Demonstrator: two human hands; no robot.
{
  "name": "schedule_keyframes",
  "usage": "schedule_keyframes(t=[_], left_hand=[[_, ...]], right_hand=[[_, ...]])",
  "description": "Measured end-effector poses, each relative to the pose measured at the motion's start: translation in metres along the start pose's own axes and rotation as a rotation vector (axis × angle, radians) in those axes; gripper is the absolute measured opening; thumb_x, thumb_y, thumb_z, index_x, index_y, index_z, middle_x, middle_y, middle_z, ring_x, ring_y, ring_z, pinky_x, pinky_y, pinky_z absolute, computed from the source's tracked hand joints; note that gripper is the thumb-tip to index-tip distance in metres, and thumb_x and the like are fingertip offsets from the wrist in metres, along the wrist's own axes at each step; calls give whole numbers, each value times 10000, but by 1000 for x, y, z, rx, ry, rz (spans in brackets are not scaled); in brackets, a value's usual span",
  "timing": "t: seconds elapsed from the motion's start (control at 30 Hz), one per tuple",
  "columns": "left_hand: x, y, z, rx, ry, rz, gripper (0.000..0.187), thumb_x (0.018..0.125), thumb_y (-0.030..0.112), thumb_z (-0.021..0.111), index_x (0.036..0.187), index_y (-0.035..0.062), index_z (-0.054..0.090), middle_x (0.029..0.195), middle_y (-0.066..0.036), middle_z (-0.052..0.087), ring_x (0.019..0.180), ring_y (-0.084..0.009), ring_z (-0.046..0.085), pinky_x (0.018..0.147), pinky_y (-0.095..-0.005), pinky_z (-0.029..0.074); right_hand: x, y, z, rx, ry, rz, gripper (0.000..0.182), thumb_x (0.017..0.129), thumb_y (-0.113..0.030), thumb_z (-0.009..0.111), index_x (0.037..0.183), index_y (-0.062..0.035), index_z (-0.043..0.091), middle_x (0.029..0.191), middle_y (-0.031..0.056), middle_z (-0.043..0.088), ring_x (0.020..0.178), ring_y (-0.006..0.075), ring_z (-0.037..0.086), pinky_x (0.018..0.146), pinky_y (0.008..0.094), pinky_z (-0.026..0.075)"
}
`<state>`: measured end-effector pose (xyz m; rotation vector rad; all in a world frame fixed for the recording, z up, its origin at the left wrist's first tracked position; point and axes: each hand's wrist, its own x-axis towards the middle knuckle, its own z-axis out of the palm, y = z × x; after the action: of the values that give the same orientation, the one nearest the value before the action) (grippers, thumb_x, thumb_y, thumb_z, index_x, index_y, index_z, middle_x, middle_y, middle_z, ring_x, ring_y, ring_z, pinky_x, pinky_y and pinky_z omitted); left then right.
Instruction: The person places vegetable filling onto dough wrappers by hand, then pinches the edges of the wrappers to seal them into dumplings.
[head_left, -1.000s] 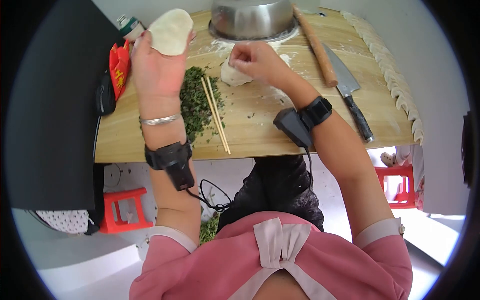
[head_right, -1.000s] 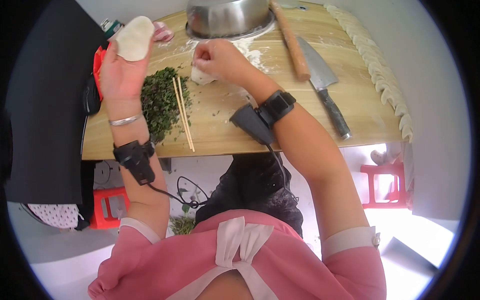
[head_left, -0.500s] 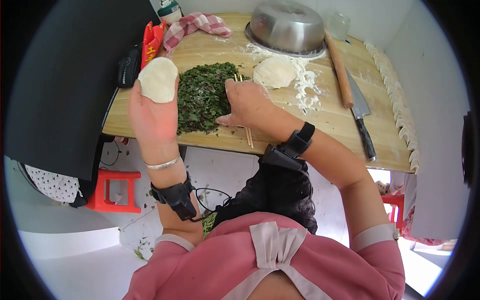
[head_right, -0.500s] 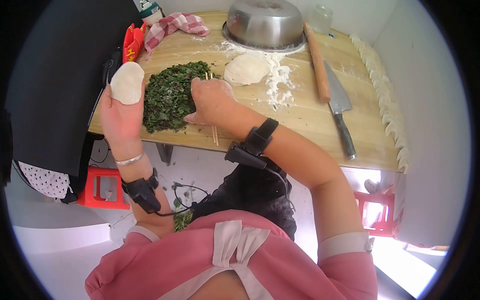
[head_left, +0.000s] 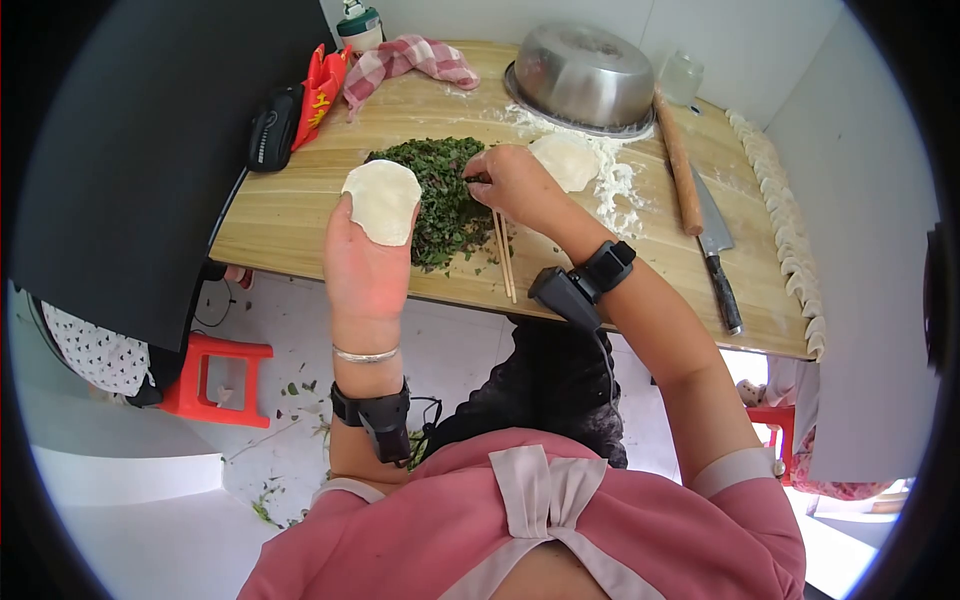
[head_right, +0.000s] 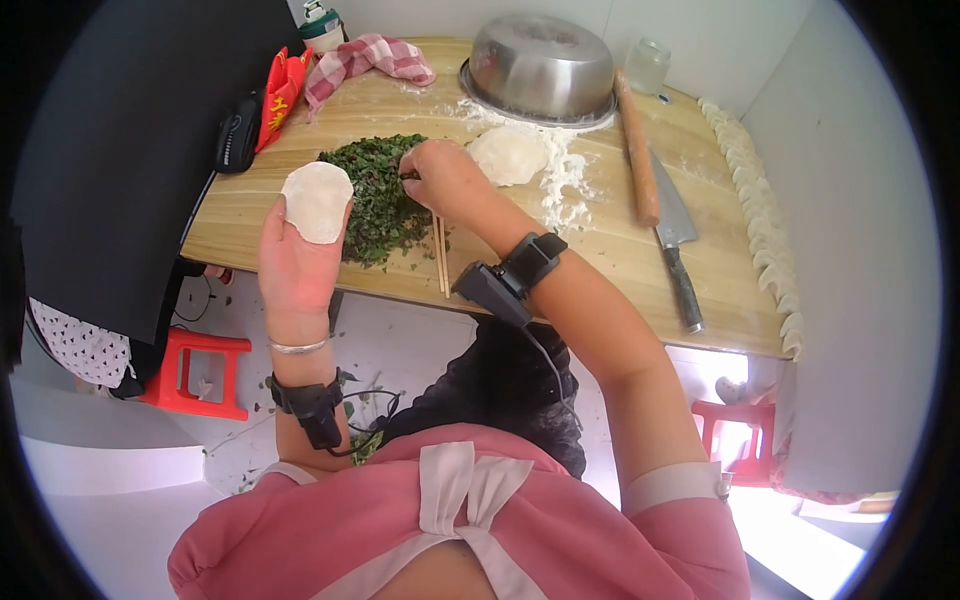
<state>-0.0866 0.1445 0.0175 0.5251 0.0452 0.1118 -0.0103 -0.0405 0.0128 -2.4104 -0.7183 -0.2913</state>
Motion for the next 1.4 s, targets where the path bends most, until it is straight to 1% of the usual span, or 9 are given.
schedule_keyframes(t=[0.1, 0.3, 0.47, 0.6, 0.87, 1.17, 1.23, 1.37, 1.4], left_hand=[[0, -3, -3, -13, -9, -20, 390, 988, 211, 305, 1282, -22, 413, 1306, -165, 489, 1213, -307, 472, 1048, -467, 372], [3, -13, -4, -61, -8, -87, 380, 984, 224, 316, 1253, -18, 435, 1282, -164, 508, 1190, -311, 487, 1035, -474, 377], [11, -30, 5, -242, -219, -273, 396, 981, 238, 308, 1256, -20, 429, 1292, -175, 493, 1206, -307, 467, 1065, -463, 333], [10, -37, 21, -197, -120, -300, 420, 984, 240, 270, 1296, -18, 382, 1306, -165, 463, 1240, -289, 427, 1081, -452, 314], [9, -46, 20, -204, -178, -360, 400, 981, 259, 261, 1232, 2, 436, 1208, -129, 518, 1132, -252, 504, 1004, -418, 401], [10, -48, 16, -198, -130, -361, 414, 982, 272, 268, 1236, -8, 436, 1223, -151, 519, 1139, -291, 507, 1006, -454, 401], [7, -46, 15, -201, -102, -352, 406, 982, 270, 278, 1230, -6, 444, 1219, -153, 525, 1136, -294, 511, 1004, -456, 405], [-1, -37, 5, -188, -62, -278, 374, 979, 254, 312, 1210, 1, 465, 1204, -151, 539, 1135, -295, 516, 1006, -453, 409], [-1, -35, 3, -196, -50, -261, 365, 979, 247, 320, 1204, 1, 470, 1204, -149, 541, 1137, -293, 516, 1009, -451, 409]], right_hand=[[4, 1, -5, 64, -58, 36, 194, 735, -99, 654, 898, 4, 682, 821, 197, 658, 794, 347, 632, 741, 404, 493], [17, -3, -24, 134, 5, 26, 224, 757, -117, 672, 946, 3, 677, 661, 114, 622, 583, 156, 564, 575, 303, 458], [18, -33, -34, 109, -47, -62, 245, 752, -114, 671, 966, 3, 668, 707, 146, 639, 617, 235, 599, 608, 335, 480], [12, -30, -28, -93, -51, -302, 266, 745, -88, 654, 997, -5, 657, 796, 168, 653, 689, 315, 619, 662, 367, 498], [12, -42, -53, -55, -278, -81, 230, 752, -72, 643, 972, -10, 667, 777, 162, 652, 700, 280, 625, 667, 358, 495], [24, -31, -58, 184, -174, -118, 151, 770, -77, 637, 878, 23, 672, 692, 123, 643, 602, 188, 615, 606, 293, 490], [29, -28, -54, 174, 16, -113, 141, 769, -89, 651, 847, 26, 673, 637, 103, 617, 570, 165, 594, 592, 289, 487], [32, -15, -42, -2, 41, 44, 123, 764, -92, 659, 843, 2, 665, 649, 108, 614, 599, 220, 599, 619, 338, 493], [34, 6, -21, -79, 102, -215, 112, 768, -90, 650, 844, -8, 655, 672, 119, 615, 647, 253, 603, 649, 370, 488]])
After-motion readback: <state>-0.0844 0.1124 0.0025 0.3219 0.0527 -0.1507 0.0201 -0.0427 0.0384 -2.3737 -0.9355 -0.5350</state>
